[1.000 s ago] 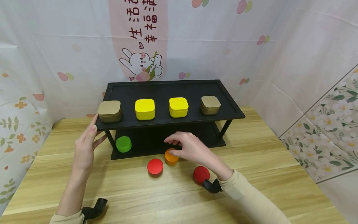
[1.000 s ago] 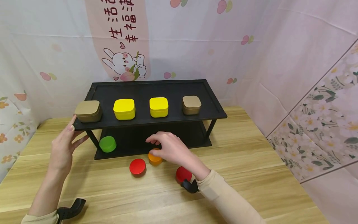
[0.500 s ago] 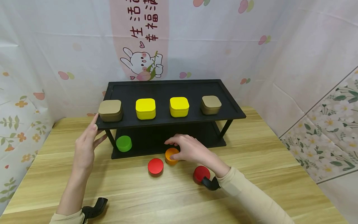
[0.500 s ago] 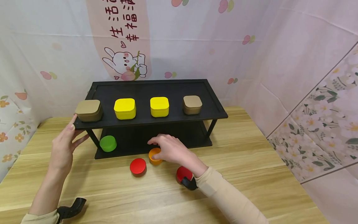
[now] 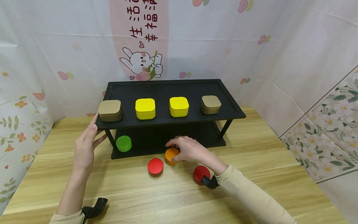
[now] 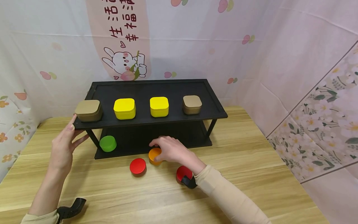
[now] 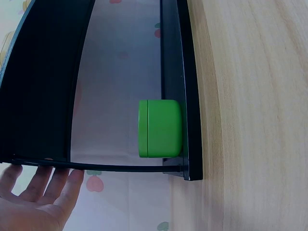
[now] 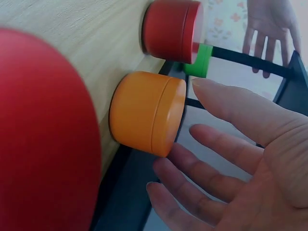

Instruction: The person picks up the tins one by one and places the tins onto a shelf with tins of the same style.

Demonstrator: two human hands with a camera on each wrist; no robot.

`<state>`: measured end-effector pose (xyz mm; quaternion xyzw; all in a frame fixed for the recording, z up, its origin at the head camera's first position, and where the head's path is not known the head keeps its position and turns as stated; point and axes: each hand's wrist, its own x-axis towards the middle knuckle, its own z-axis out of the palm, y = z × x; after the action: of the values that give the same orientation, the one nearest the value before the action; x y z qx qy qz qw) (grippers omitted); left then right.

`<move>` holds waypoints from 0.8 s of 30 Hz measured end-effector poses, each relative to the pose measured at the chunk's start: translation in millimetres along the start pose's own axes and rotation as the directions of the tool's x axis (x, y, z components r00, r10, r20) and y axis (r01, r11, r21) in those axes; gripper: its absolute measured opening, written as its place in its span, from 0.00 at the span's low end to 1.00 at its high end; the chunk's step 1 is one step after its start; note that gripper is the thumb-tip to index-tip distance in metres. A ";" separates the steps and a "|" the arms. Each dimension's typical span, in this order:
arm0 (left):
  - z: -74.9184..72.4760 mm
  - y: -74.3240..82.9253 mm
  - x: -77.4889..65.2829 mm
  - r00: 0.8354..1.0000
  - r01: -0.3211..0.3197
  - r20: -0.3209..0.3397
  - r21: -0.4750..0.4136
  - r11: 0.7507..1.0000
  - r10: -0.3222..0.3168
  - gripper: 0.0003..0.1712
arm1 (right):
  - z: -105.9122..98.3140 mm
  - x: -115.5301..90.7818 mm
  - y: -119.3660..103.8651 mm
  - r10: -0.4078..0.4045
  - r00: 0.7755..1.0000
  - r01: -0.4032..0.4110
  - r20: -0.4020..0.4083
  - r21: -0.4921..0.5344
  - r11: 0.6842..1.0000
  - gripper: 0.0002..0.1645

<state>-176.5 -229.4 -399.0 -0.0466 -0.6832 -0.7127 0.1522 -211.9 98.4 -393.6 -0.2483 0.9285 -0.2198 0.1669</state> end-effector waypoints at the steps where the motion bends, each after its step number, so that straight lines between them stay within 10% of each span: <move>1: 0.0 0.0 -0.1 1.000 -0.001 0.000 0.000 1.000 0.001 0.27 | 0.3 0.2 0.3 0.003 1.000 -0.003 0.005 0.001 1.000 0.30; 24: -0.2 0.2 0.2 1.000 0.008 0.002 0.003 1.000 -0.008 0.27 | 3.8 7.4 2.0 0.034 0.998 -0.031 0.057 -0.047 0.998 0.27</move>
<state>-176.6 -229.6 -398.8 -0.0447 -0.6847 -0.7121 0.1487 -217.3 94.8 -399.3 -0.2432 0.9321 -0.1884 0.1913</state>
